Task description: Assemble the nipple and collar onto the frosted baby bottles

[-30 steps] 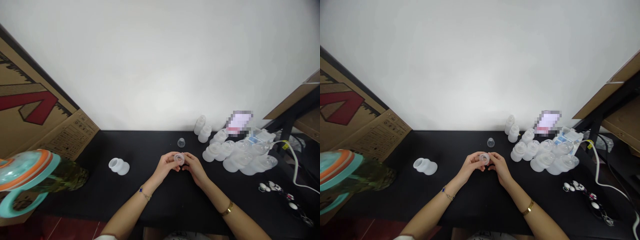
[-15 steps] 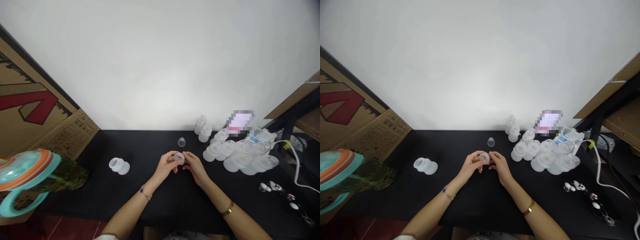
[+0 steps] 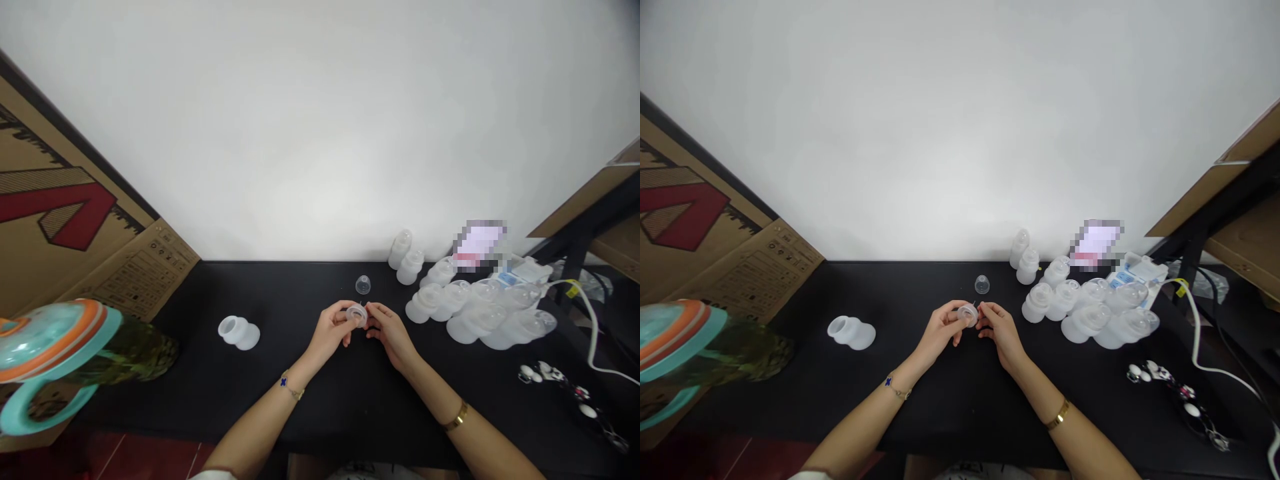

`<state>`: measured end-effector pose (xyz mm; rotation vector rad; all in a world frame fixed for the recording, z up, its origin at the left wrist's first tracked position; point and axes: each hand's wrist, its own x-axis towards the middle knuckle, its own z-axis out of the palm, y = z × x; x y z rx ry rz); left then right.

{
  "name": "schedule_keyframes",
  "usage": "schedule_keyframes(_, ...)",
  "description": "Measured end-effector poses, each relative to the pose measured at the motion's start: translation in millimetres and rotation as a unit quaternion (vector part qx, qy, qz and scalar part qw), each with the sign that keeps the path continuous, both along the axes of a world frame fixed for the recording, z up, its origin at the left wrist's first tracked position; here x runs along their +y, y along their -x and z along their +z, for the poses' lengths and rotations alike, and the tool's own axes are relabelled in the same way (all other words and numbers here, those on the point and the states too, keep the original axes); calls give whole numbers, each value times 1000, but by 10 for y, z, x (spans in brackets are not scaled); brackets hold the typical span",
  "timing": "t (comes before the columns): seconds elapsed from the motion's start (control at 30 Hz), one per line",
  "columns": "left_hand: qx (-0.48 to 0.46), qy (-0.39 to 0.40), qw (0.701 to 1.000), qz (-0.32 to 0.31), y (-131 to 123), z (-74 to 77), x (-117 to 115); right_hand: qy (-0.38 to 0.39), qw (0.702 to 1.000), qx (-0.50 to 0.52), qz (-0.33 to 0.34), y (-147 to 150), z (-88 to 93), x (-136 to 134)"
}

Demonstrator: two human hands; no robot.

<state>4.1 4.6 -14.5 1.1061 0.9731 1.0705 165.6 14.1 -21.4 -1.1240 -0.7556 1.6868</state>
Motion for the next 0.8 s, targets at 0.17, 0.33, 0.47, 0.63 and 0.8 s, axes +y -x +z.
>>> schedule_keyframes(0.17,14,0,1000,12,-3,27,-2,0,1000,6,0,0,12,1)
schedule_keyframes(0.33,20,3,1000,22,-4,50,-1,3,1000,11,-5,7,-1,1)
schedule_keyframes(0.47,18,6,999,26,3,48,4,4,1000,14,-3,2,-17,3)
schedule_keyframes(0.63,23,9,999,36,5,57,4,2,1000,14,-2,1,-3,-1)
schedule_keyframes(0.8,28,5,999,38,13,51,1,-1,1000,12,-3,5,12,-3)
